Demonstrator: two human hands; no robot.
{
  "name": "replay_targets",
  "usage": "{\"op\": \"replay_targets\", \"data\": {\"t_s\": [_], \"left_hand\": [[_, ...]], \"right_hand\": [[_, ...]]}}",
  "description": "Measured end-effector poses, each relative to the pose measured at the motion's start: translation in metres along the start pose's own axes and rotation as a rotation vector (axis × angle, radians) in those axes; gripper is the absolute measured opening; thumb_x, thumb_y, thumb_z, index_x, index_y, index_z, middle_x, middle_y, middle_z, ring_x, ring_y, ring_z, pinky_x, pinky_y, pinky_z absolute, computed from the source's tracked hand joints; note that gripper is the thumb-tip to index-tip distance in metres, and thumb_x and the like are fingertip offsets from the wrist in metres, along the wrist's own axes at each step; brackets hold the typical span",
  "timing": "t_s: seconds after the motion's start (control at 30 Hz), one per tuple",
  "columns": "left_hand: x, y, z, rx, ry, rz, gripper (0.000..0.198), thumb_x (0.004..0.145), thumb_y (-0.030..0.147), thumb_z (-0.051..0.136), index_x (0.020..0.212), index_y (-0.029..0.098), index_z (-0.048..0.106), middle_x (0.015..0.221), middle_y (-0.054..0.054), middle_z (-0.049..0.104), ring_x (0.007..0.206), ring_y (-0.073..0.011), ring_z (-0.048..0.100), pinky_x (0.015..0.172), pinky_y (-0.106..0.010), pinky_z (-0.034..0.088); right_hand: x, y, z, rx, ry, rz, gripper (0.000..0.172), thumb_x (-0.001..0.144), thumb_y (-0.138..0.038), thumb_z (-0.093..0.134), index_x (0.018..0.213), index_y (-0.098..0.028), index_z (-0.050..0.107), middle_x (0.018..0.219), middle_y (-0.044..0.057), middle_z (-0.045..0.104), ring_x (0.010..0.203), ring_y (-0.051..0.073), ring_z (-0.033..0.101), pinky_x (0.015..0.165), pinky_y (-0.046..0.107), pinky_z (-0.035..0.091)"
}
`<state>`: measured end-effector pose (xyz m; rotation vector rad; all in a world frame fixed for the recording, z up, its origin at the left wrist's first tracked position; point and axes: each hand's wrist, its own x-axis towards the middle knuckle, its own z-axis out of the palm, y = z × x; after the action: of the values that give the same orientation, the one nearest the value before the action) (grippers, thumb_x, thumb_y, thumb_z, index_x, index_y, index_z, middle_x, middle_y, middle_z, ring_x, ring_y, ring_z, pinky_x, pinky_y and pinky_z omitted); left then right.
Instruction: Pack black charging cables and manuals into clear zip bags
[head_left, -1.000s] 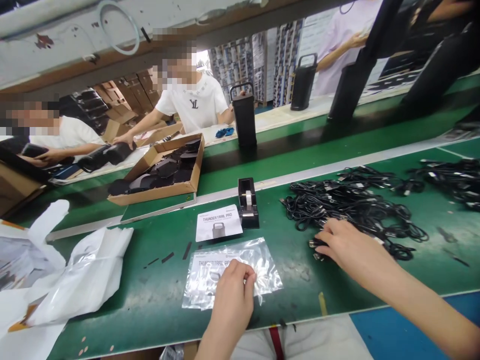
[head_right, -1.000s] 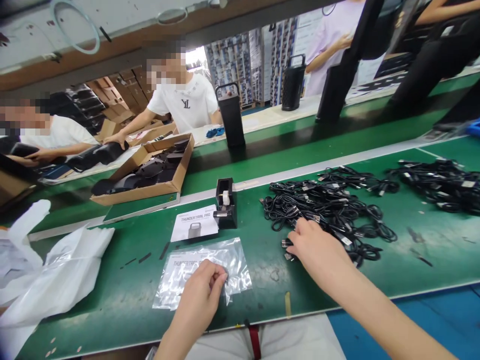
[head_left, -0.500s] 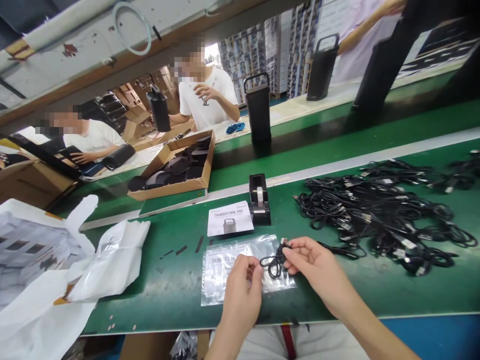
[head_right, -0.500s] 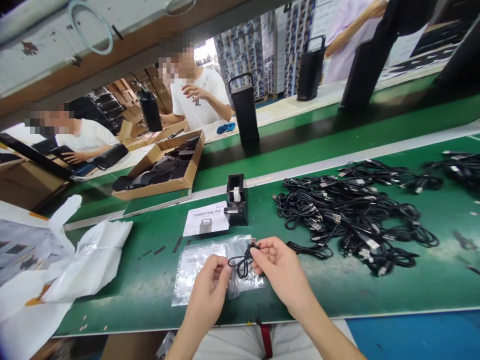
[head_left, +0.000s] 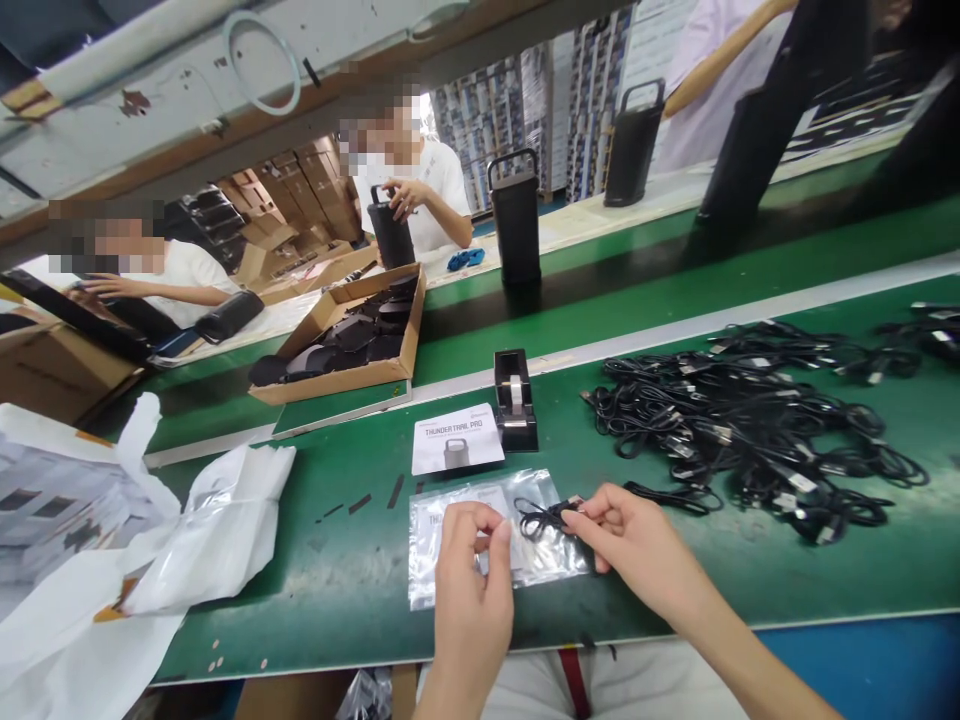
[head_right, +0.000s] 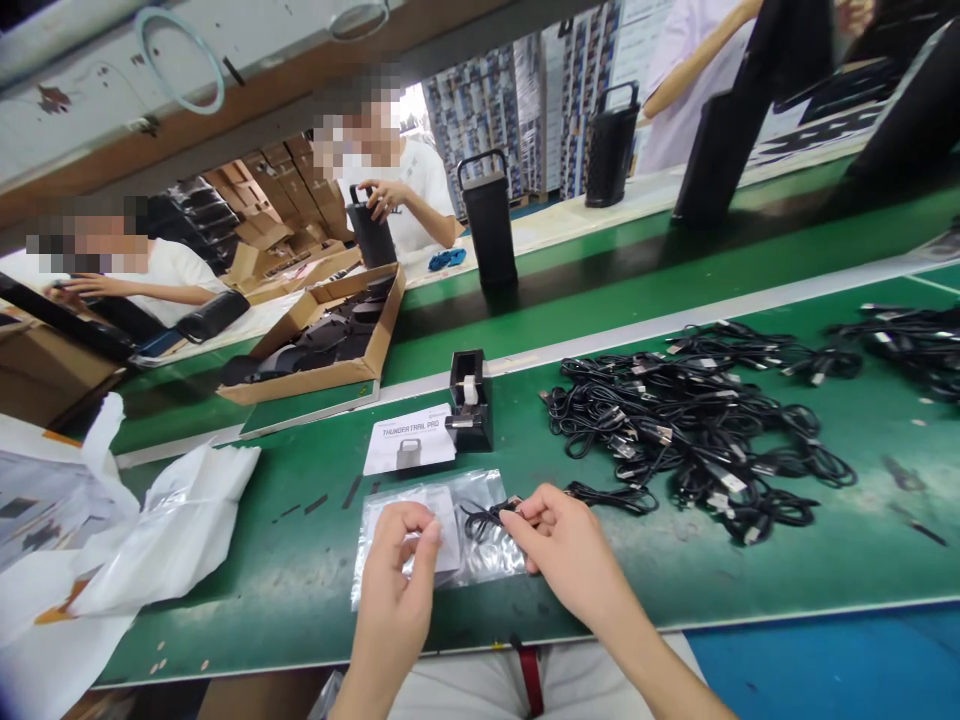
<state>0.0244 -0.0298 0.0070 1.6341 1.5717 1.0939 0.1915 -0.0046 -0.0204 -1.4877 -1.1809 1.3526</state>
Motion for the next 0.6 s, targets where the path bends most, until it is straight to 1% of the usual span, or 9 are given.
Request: {"op": "replay_targets", "data": {"t_s": [0.1,0.17,0.3,0.37,0.4,0.47,0.5,0.53,0.6], "left_hand": [[0.002,-0.001,-0.001,0.025,-0.036,0.014,0.013,0.088,0.022,0.044,0.078,0.020,0.052,0.084,-0.003,0.051,0.080,-0.0175,0.051,0.070,-0.027,0.042],[0.002,-0.004,0.001,0.034,-0.047,0.014,0.014,0.088,0.021,0.043,0.078,0.020,0.052,0.084,-0.003,0.050,0.080,-0.0176,0.051,0.071,-0.028,0.041],[-0.001,-0.006,0.005,0.016,-0.018,0.034,0.015,0.089,0.024,0.043,0.077,0.020,0.051,0.087,-0.003,0.049,0.086,-0.0183,0.050,0.077,-0.030,0.039],[-0.002,-0.005,0.006,0.003,-0.002,0.039,0.015,0.089,0.026,0.043,0.077,0.020,0.051,0.089,-0.004,0.048,0.089,-0.0186,0.049,0.080,-0.031,0.039],[-0.002,-0.003,0.005,-0.003,0.015,0.039,0.015,0.089,0.026,0.044,0.077,0.021,0.052,0.091,-0.004,0.049,0.091,-0.0189,0.049,0.082,-0.031,0.038],[0.001,0.001,0.000,-0.010,0.068,0.032,0.014,0.087,0.027,0.046,0.077,0.021,0.055,0.095,-0.004,0.049,0.094,-0.0193,0.049,0.084,-0.032,0.037],[0.004,0.003,-0.004,-0.012,0.105,0.028,0.014,0.087,0.028,0.047,0.077,0.021,0.056,0.096,-0.004,0.049,0.095,-0.0194,0.049,0.084,-0.032,0.037],[0.007,0.006,-0.009,-0.016,0.146,0.025,0.015,0.086,0.029,0.049,0.077,0.021,0.056,0.096,-0.004,0.050,0.095,-0.0194,0.049,0.085,-0.032,0.037],[0.015,0.009,-0.023,-0.048,0.232,0.014,0.016,0.085,0.032,0.051,0.075,0.020,0.057,0.096,-0.004,0.051,0.095,-0.0190,0.050,0.085,-0.031,0.038]], "right_hand": [[-0.002,-0.007,0.000,0.054,-0.034,0.041,0.027,0.071,-0.042,0.062,0.063,-0.021,0.049,0.058,0.000,0.067,0.036,0.007,0.046,0.042,0.022,0.038],[-0.002,-0.010,0.004,0.079,-0.062,0.064,0.028,0.073,-0.043,0.061,0.063,-0.020,0.048,0.062,0.001,0.068,0.034,0.006,0.044,0.041,0.021,0.037],[-0.002,-0.008,0.019,0.019,-0.123,0.051,0.028,0.075,-0.045,0.055,0.065,-0.020,0.049,0.058,-0.002,0.064,0.030,0.005,0.041,0.034,0.019,0.029],[-0.003,-0.010,0.025,-0.015,-0.167,0.020,0.030,0.077,-0.047,0.052,0.066,-0.019,0.050,0.052,-0.005,0.058,0.028,0.006,0.039,0.031,0.019,0.024],[-0.004,-0.012,0.028,-0.023,-0.206,0.004,0.032,0.079,-0.048,0.050,0.066,-0.019,0.052,0.045,-0.007,0.054,0.027,0.006,0.039,0.031,0.019,0.024],[-0.006,-0.023,0.030,-0.076,-0.327,-0.047,0.039,0.084,-0.051,0.043,0.066,-0.019,0.056,0.034,-0.009,0.043,0.027,0.008,0.040,0.034,0.020,0.029],[-0.006,-0.031,0.030,-0.128,-0.398,-0.085,0.043,0.086,-0.051,0.038,0.067,-0.018,0.058,0.033,-0.009,0.042,0.027,0.008,0.041,0.036,0.020,0.031],[-0.005,-0.042,0.031,-0.201,-0.466,-0.142,0.044,0.088,-0.050,0.036,0.071,-0.018,0.060,0.034,-0.009,0.044,0.028,0.009,0.043,0.039,0.020,0.033],[-0.001,-0.067,0.033,-0.405,-0.540,-0.328,0.037,0.089,-0.045,0.040,0.077,-0.019,0.065,0.048,-0.005,0.058,0.039,0.010,0.052,0.045,0.021,0.036]]}}
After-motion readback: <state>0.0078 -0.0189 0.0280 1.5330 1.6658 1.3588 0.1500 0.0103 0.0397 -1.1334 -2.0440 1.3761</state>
